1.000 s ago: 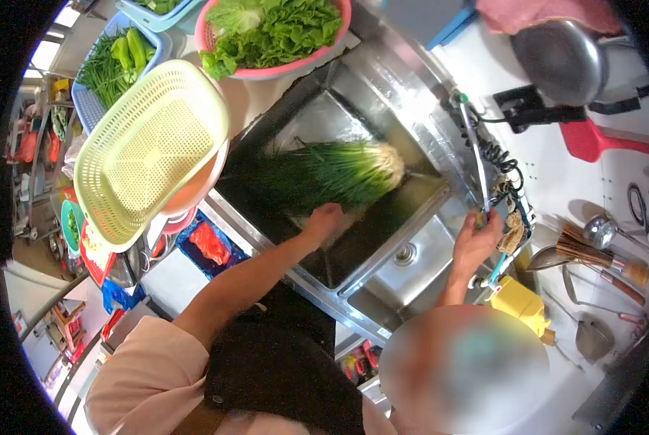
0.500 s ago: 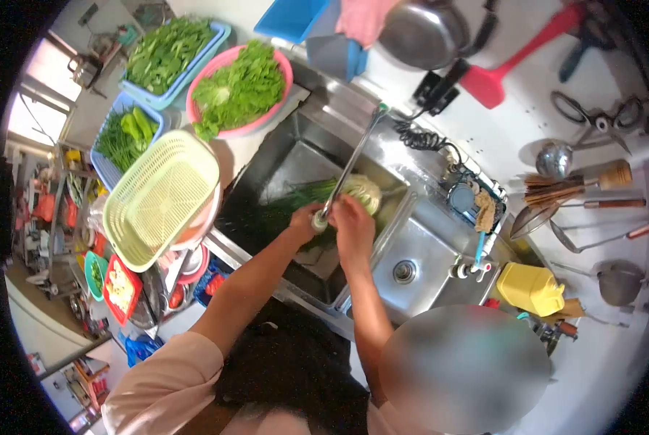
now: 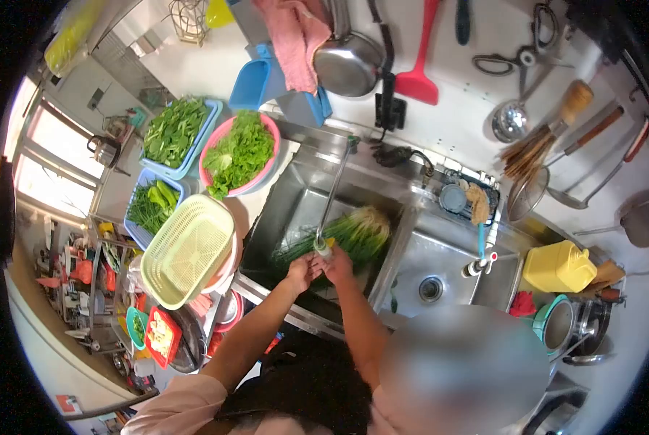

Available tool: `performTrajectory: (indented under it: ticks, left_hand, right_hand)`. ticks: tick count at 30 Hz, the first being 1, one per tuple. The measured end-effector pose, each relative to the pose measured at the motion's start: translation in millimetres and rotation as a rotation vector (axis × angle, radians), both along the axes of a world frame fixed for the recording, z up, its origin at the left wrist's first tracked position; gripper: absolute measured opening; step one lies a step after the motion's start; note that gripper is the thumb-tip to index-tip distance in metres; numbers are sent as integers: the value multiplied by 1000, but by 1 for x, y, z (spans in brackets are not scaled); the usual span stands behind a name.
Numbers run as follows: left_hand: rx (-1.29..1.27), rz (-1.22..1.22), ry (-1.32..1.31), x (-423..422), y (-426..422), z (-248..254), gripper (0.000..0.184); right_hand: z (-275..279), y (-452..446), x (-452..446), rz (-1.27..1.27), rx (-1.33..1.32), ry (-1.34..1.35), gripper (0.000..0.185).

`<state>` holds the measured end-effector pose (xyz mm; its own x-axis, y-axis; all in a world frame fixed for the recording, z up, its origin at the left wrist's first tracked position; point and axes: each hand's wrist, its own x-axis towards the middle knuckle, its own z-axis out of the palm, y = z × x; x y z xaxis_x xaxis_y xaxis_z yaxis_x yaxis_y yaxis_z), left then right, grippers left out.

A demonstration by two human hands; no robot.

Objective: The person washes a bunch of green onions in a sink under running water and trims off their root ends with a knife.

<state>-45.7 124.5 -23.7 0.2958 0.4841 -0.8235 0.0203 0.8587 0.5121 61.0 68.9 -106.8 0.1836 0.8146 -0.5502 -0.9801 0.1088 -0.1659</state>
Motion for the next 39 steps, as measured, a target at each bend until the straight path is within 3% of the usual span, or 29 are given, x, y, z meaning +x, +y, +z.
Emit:
performTrajectory:
  ticks: [2,4,7,10,11,13,14,16,18,21,22,25,31,33,36,37,39]
  left_hand:
    - [8,2,-19,5,3,-3,17]
    - [13,-39,-35,7,8,-13,14]
    - [19,23,-80,22,3,-3,14]
    - [-29,121,-97,30,-8,19,14]
    - [-6,46,-90,29,-7,19,15]
    - [48,-99,-80,13,0,-4,18]
    - [62,-115,-54,12,-1,-4,27]
    - [118,-180,1,7,-5,-4,27]
    - [252,-200,89,-6,-14,-17,28]
    - [356,-242,178,-29,-15,-65,26]
    - [328,-292,165,-32,-15,-55,24]
    - [309,-281,82,-44,-33,-12,18]
    - [367,-360,114,-75,-38,-40,22]
    - [581,-738,378,-85,-41,-37,34]
    - [729,-1203,588,-91,-41,-48,44]
    - [741,-1260,580,-90,-41,-50,45]
    - [752,-1380,572,-92,-46,-53,47]
  right_hand:
    - [9,-2,8,201,-106,-164,21]
    - [72,-15,21,493,-340,-376,25]
    - [89,-49,29,411,-454,-965,28]
    - [96,-83,57,352,-410,-1110,27]
    - [108,-94,69,419,-459,-1166,26]
    - [182,-113,90,553,-556,-1274,25]
    - [185,-119,99,418,-550,-1413,26]
    - [192,-133,113,138,-530,-1679,26]
    - [219,-144,131,155,-568,-1651,26]
    - [303,-152,160,131,-597,-1702,23]
    - [333,-156,162,123,-604,-1722,22]
    - [430,-170,162,-244,-566,-1935,20]
    - [621,-208,155,-747,-573,-2479,13]
    - [667,-211,147,-824,-659,-2508,12]
    - [718,-207,158,-868,-758,-2662,11]
    - [730,-204,171,-844,-827,-2746,11]
    - [759,-192,177,-475,-1196,-2721,16]
